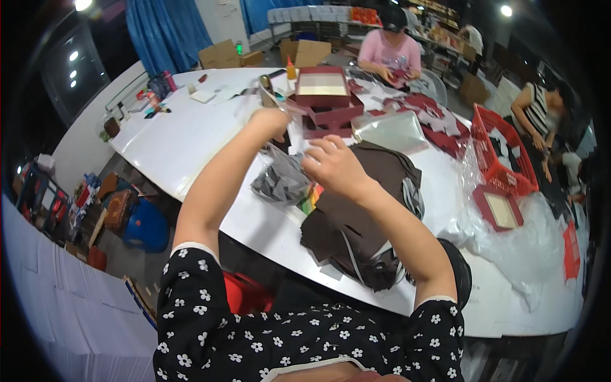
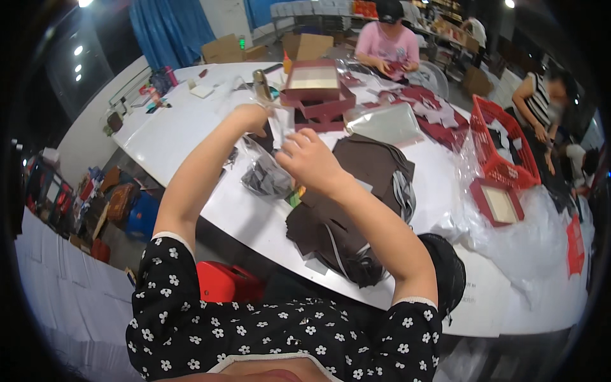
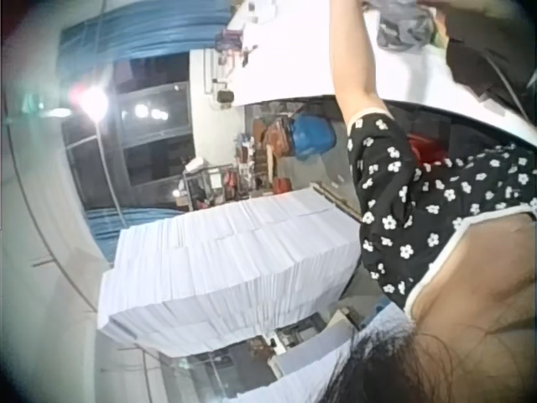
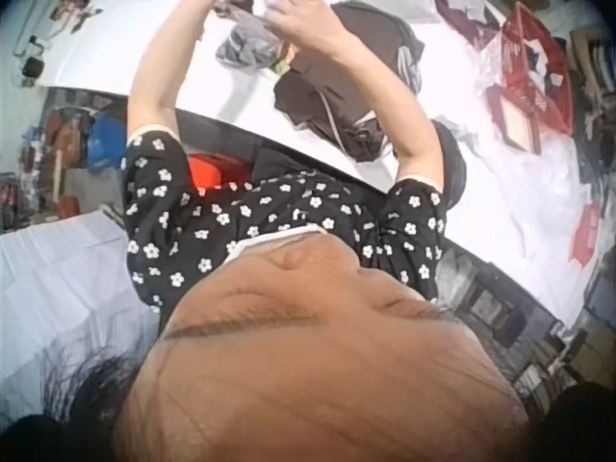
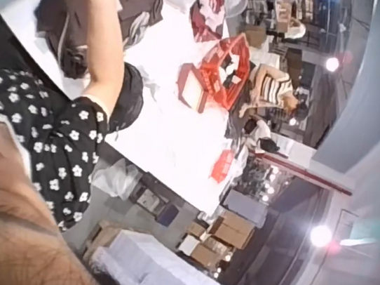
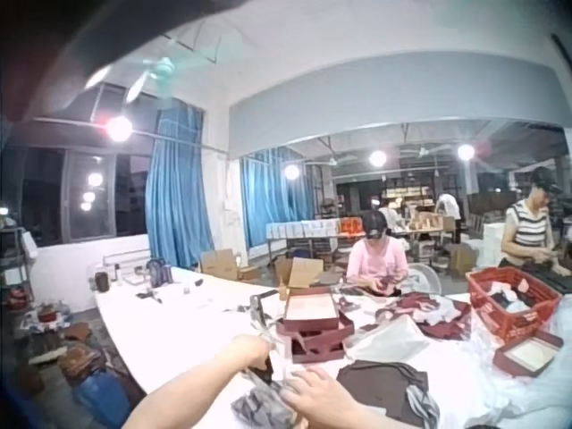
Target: The person folds a brown garment and places it into a clear plastic bag. They then place the bagged item into a black mesh bag on the table. The person repeats this process with several other garments, folding and bagging them individually.
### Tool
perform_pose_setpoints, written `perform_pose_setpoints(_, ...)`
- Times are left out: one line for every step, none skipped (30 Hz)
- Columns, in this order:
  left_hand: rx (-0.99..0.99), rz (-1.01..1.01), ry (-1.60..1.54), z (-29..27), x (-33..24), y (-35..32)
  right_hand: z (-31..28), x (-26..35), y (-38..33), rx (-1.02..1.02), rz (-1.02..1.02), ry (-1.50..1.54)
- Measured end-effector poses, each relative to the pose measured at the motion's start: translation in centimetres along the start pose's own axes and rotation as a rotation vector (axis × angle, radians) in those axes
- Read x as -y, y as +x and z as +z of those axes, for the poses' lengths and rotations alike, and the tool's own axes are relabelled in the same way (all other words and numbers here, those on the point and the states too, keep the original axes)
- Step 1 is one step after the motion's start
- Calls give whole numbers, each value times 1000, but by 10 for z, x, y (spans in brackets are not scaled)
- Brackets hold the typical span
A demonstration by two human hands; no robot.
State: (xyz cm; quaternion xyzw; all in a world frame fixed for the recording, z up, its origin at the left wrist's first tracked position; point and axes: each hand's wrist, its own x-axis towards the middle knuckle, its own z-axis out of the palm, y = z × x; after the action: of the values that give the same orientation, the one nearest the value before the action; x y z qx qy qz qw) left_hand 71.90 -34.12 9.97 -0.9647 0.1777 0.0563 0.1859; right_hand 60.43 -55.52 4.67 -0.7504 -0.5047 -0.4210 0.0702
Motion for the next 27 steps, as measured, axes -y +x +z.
perform_pose_setpoints(-63, -59, -56, -2, 2, -6, -7, 0, -3, -92, 82, 74)
perform_pose_setpoints(-319, -13, -211, 2, 5, -17, -9, -3, -10, -142, 191, 124)
perform_pose_setpoints(-373, -52, -273, -5, -3, -20, -12, -11, -25, -192, 367, 160)
perform_pose_setpoints(-535, -55, -368, -16, -24, -31, -16, -22, -47, -243, 549, 185)
perform_pose_setpoints(-697, -70, -461, -25, -44, -54, -15, -35, -72, -254, 828, 284)
perform_pose_setpoints(-951, 13, -527, -33, -68, -73, -11, -51, -106, -267, 1101, 377)
perform_pose_setpoints(-1208, 90, -591, -36, -95, -88, -1, -69, -151, -267, 1265, 384)
perform_pose_setpoints(-1317, 226, -570, -31, -115, -93, 8, -83, -196, -271, 1426, 394)
perform_pose_setpoints(-1424, 350, -541, -22, -133, -97, 8, -89, -228, -185, 1662, 675)
perform_pose_setpoints(-1359, 525, -535, -8, -153, -95, 10, -88, -251, -90, 1881, 969)
perform_pose_setpoints(-1258, 622, -533, 11, -177, -86, 15, -82, -265, -109, 1998, 1023)
perform_pose_setpoints(-1049, 606, -568, 33, -198, -75, 22, -73, -272, -123, 2104, 1090)
perform_pose_setpoints(-829, 594, -653, 53, -216, -61, 27, -68, -281, -146, 2213, 1148)
perform_pose_setpoints(-680, 569, -739, 81, -228, -36, 35, -63, -283, -198, 2252, 1248)
perform_pose_setpoints(-639, 560, -771, 103, -240, -9, 43, -64, -295, -242, 2252, 1314)
perform_pose_setpoints(-599, 546, -798, 120, -249, 15, 51, -66, -303, -287, 2243, 1388)
perform_pose_setpoints(-587, 495, -766, 136, -252, 33, 57, -64, -292, -322, 2276, 1345)
perform_pose_setpoints(-582, 444, -732, 148, -253, 49, 61, -60, -276, -359, 2302, 1300)
perform_pose_setpoints(-582, 412, -706, 151, -259, 62, 65, -62, -277, -340, 2337, 1228)
perform_pose_setpoints(-524, 408, -707, 150, -271, 72, 65, -70, -290, -311, 2342, 1290)
perform_pose_setpoints(-456, 375, -700, 158, -275, 74, 64, -71, -275, -268, 2356, 1235)
perform_pose_setpoints(-388, 338, -692, 165, -279, 74, 67, -70, -257, -222, 2365, 1181)
perform_pose_setpoints(-358, 325, -593, 166, -286, 70, 72, -68, -254, -167, 2316, 1047)
perform_pose_setpoints(-359, 324, -593, 164, -290, 72, 75, -70, -252, -144, 2262, 955)
perform_pose_setpoints(-359, 320, -592, 161, -293, 73, 76, -73, -249, -120, 2205, 866)
perform_pose_setpoints(-356, 312, -589, 159, -294, 72, 79, -75, -249, -91, 2145, 785)
perform_pose_setpoints(-316, 295, -578, 156, -296, 71, 84, -79, -249, -40, 2146, 761)
